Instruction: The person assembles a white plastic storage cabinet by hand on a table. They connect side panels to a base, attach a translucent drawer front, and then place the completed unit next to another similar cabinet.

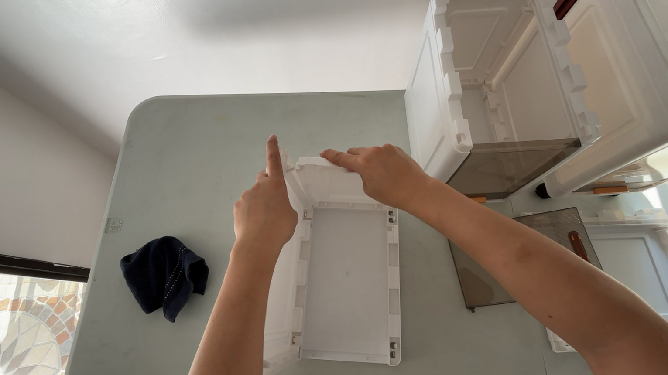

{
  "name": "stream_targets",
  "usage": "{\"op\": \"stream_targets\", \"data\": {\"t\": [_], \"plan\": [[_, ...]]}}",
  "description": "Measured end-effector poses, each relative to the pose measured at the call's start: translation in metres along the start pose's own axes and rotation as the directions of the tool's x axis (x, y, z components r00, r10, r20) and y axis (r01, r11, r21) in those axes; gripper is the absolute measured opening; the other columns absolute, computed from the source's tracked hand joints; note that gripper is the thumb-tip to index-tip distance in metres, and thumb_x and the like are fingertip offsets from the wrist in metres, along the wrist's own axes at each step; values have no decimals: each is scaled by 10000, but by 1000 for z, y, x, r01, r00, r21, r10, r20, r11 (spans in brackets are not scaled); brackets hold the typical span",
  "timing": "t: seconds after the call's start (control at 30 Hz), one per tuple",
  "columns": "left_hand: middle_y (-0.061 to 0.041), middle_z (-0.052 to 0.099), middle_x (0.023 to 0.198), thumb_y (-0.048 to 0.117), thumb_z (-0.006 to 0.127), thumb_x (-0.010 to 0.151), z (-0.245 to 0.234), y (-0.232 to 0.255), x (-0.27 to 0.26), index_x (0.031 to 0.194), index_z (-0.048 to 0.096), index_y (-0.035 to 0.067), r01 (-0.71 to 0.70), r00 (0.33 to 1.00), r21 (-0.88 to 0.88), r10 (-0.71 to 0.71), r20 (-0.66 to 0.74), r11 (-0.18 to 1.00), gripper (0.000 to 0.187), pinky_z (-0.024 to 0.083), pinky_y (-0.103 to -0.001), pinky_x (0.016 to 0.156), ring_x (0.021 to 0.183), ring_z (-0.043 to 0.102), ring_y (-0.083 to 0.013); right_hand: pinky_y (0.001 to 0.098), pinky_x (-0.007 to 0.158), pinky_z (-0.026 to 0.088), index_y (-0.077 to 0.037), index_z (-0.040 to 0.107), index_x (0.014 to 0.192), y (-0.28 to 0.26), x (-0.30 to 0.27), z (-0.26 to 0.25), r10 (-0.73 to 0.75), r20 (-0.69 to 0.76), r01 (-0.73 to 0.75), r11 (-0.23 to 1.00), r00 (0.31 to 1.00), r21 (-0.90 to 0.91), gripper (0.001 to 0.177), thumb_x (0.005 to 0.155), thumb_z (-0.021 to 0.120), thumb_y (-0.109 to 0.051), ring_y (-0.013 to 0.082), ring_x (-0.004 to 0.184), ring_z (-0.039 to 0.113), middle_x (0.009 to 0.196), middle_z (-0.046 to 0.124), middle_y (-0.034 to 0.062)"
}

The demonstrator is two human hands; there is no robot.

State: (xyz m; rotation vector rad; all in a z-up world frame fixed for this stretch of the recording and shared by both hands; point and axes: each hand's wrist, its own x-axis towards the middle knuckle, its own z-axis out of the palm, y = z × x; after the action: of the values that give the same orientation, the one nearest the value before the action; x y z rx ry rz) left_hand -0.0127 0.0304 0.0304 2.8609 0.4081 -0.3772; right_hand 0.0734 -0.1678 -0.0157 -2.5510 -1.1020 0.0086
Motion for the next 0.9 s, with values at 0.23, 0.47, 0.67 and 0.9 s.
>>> {"op": "stream_targets", "data": {"t": [0.23,0.47,0.67,0.9], "plan": [[-151,631,1313,-80,581,797,0,-6,2,1633,-88,215,-8,1000,-25,8,13,1000,1111,618,-403,690,847,735,-324,348,669,619,-240,601,1412,3,5,-2,-25,-52,27,999,998,39,688,843,511,135,238,753,735,1056,768,50],[-162,646,1295,-78,581,795,0,-7,2,1639,-55,201,-34,999,-54,34,-11,998,1092,609,-432,728,867,727,-343,348,660,619,-242,590,1425,0,4,-4,7,4,-7,1000,1000,6,714,832,503,146,243,721,726,1061,763,56],[-151,651,1287,-81,582,801,-3,-5,0,1639,-49,211,-35,999,-81,35,0,996,1089,609,-427,742,879,726,-329,353,652,613,-234,604,1409,1,6,-1,-3,-41,5,999,999,38,695,829,510,137,245,736,729,1063,766,61],[-144,625,1330,-97,591,786,-3,0,-2,1630,-43,206,-45,999,-71,45,-5,996,1097,622,-418,736,894,732,-330,365,608,599,-213,587,1426,-5,3,-3,24,-27,-24,1000,999,6,749,785,495,162,258,666,698,1043,758,71]]}}
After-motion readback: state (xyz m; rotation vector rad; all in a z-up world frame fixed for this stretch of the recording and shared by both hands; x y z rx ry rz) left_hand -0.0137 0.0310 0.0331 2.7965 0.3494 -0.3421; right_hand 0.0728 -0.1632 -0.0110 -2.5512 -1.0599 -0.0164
